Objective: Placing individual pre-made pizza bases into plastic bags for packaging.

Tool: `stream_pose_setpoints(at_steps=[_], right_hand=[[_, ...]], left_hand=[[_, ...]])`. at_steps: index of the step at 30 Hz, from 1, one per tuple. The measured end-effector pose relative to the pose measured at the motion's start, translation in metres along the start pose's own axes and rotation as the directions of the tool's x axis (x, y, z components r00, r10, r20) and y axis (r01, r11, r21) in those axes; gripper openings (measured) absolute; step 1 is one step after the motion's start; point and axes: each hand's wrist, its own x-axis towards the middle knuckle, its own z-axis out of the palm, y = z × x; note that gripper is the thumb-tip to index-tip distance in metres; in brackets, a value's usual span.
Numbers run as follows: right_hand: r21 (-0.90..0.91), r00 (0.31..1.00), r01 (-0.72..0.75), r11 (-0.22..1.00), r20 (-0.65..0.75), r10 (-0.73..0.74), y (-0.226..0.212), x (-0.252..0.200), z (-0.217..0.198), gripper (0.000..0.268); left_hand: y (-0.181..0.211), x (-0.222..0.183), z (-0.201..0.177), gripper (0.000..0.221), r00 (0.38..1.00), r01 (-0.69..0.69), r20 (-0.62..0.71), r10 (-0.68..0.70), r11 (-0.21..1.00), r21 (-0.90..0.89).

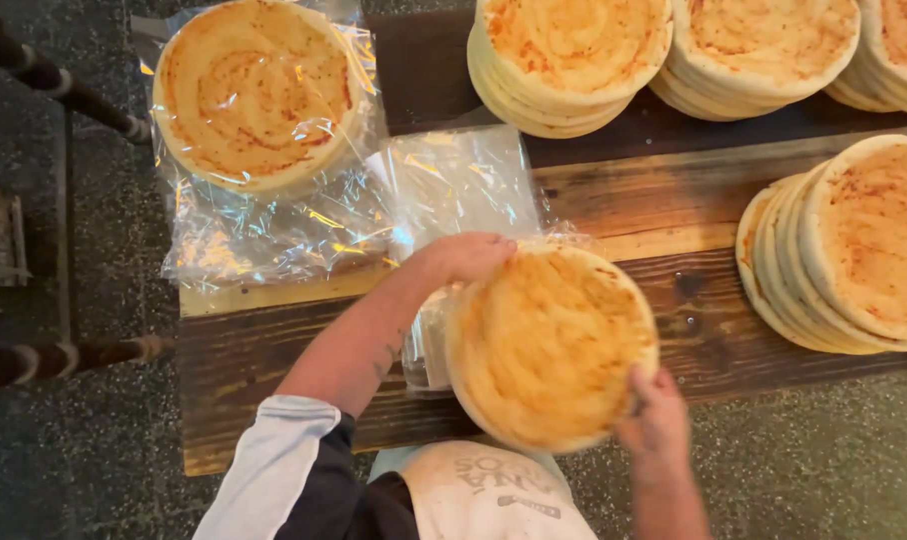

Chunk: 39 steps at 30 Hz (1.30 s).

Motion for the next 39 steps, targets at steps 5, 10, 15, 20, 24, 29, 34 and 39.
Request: stream_pose_setpoints(at_steps=[5,10,15,20,24,29,34,39], right_hand=[[-0.528,0.998,0.033,0.849,0.057,-0.004,-0.014,-0.051,0.035,0.031],[-0.78,0.841,0.52,0.349,0.396,-0.369,-0.084,-0.022,0.108,0.1],[-0.628,0.451,0.685,-0.37,0.763,-0.462,-0.022,0.15,0.086,0.015],[-0.46,0.291,0.735,-0.498,0.878,-0.38,-0.025,0.146,0.032,0.01],[-0.411,0.427,0.815,-0.409,0.902,-0.056,-0.028,0.085,-0.01,0.013],[-0.705,0.583,0.66,0.259,0.698,0.416,-0.034,0.039,-0.074,0.01],[-0.592,0.71,0.453,0.666,0.692,0.132,-0.195,-0.028,-0.052,0.043],[0.484,-0.295,0.083,0.871,0.847,-0.442,-0.224,0.052,0.049,0.029]], left_hand=[[-0.002,-0.014,0.008,0.057,0.998,-0.03,-0.049,0.041,0.977,0.209],[0.006,-0.05,0.041,0.043,0.943,-0.097,-0.179,0.281,0.746,0.659],[-0.118,0.003,0.1,0.017,0.373,0.211,-0.7,0.609,0.679,0.703],[-0.142,-0.044,0.148,0.025,0.37,0.47,-0.856,0.362,0.721,0.508],[-0.129,-0.087,0.209,0.005,0.613,0.481,-0.789,0.051,0.767,0.424],[-0.088,-0.171,0.247,0.029,0.862,0.398,-0.412,-0.296,0.898,0.189],[0.036,-0.299,0.127,0.022,0.236,-0.271,-0.948,0.214,0.951,0.147],[0.05,-0.348,0.034,0.023,0.131,0.146,-0.907,0.399,0.898,0.416]])
